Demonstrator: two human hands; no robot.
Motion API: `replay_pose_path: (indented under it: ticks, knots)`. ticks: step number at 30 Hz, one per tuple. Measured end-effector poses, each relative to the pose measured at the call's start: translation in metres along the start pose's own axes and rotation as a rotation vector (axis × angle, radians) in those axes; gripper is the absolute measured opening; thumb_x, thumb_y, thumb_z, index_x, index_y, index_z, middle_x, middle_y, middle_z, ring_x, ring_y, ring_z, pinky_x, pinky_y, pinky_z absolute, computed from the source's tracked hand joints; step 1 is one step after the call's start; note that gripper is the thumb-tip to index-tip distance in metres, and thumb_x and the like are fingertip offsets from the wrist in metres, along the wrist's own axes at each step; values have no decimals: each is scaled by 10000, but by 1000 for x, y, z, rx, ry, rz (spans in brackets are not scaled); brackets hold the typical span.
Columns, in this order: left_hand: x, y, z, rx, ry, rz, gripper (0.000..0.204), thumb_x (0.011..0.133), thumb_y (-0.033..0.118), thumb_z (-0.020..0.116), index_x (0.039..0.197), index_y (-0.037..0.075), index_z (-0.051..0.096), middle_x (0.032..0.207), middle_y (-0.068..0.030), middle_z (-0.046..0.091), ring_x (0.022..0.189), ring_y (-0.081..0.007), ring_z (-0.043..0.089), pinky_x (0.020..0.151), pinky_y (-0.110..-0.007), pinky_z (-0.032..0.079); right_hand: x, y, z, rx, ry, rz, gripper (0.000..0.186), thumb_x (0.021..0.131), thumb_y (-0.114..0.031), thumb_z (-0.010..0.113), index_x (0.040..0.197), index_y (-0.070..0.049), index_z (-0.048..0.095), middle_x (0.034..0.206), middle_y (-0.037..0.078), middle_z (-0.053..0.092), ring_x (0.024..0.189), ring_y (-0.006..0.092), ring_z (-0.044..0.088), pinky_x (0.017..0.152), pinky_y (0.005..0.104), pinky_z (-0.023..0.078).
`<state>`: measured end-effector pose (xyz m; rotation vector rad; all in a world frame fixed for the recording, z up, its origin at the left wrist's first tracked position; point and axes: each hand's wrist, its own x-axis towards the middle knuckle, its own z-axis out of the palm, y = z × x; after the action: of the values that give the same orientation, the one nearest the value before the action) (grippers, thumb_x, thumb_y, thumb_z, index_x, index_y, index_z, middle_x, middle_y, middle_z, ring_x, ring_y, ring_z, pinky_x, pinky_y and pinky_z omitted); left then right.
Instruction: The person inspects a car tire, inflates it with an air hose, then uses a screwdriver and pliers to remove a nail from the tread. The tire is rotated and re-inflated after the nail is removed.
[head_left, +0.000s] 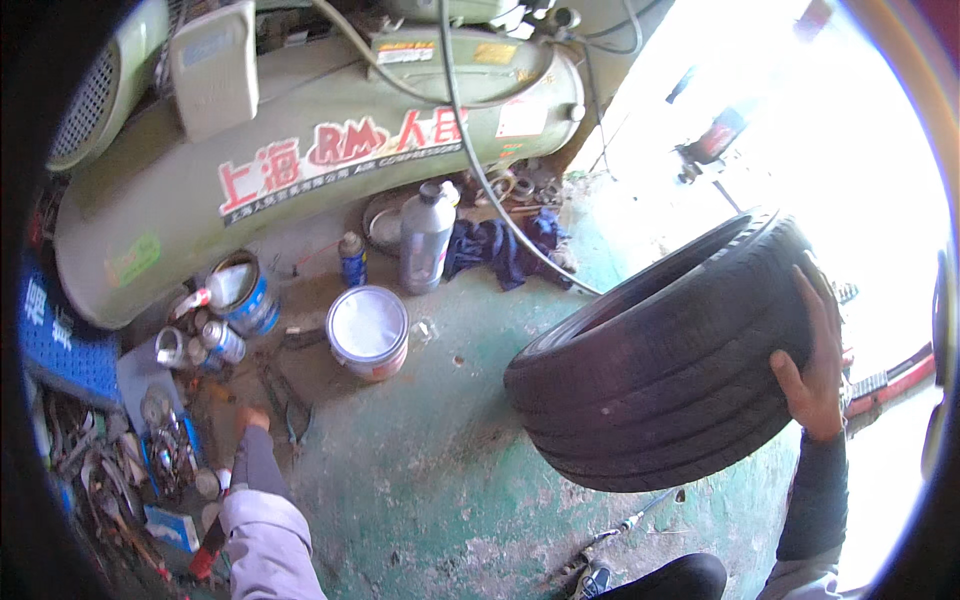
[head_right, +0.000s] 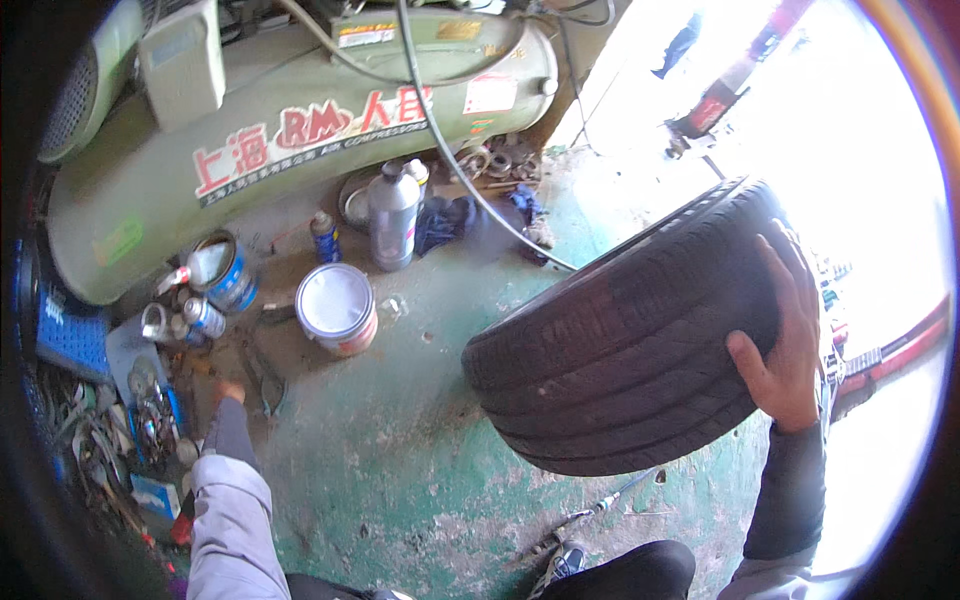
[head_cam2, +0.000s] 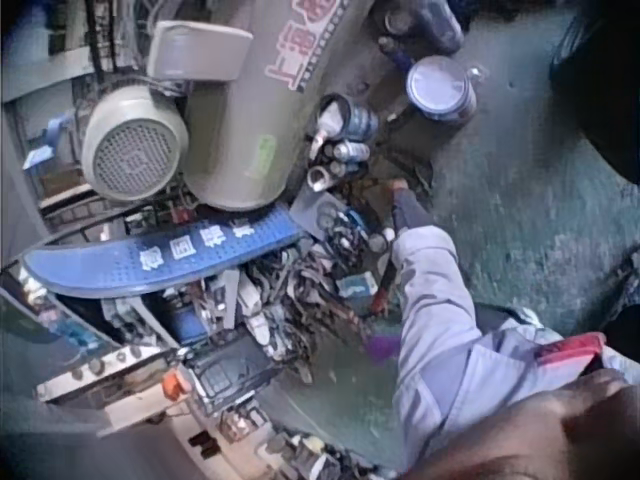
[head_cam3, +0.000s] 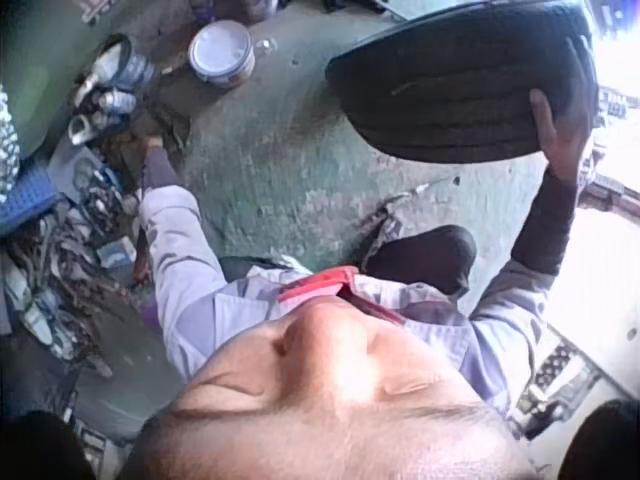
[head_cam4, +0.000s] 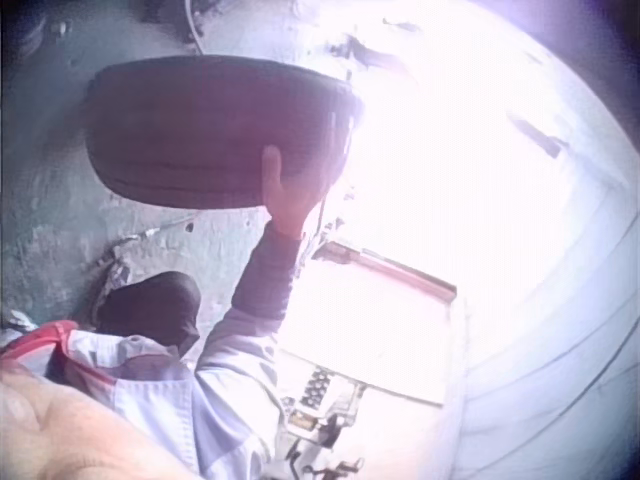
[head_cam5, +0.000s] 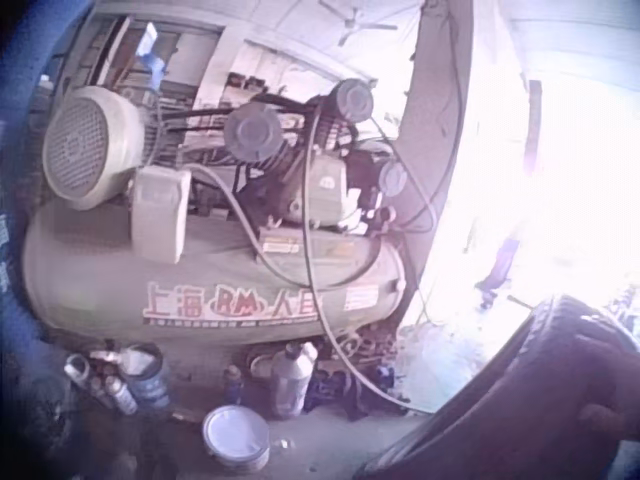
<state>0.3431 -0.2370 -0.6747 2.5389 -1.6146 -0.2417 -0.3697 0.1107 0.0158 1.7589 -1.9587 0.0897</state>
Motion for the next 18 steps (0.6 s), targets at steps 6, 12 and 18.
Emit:
replay_pose_path:
  ticks: [6,12,18]
  knots:
    - [11,-13,15,136,-329,90,425,993,349,690,1131,-38,797,1233,-286,758,1192,-443,723,981,-542,572,-2,2,2,57,11,6,976,956,-736,587,1625,-33,486,1676,274,448,1579,468,389,1279,614,302]
    - [-53,12,-61,-521,139,-225,429,1032,393,646,949,-10,766,984,-206,796,829,-397,766,739,-508,599,6,-3,-1,-35,71,-17,891,904,-630,667,1583,-64,553,1678,235,470,1561,466,414,1260,611,321]
    - [-165,58,-226,-1879,-560,-471,273,1096,334,555,857,205,528,665,83,498,497,-86,427,461,-304,365,-19,16,16,272,399,150,727,938,-420,729,1512,-2,574,1555,222,572,1489,389,504,1231,518,387]
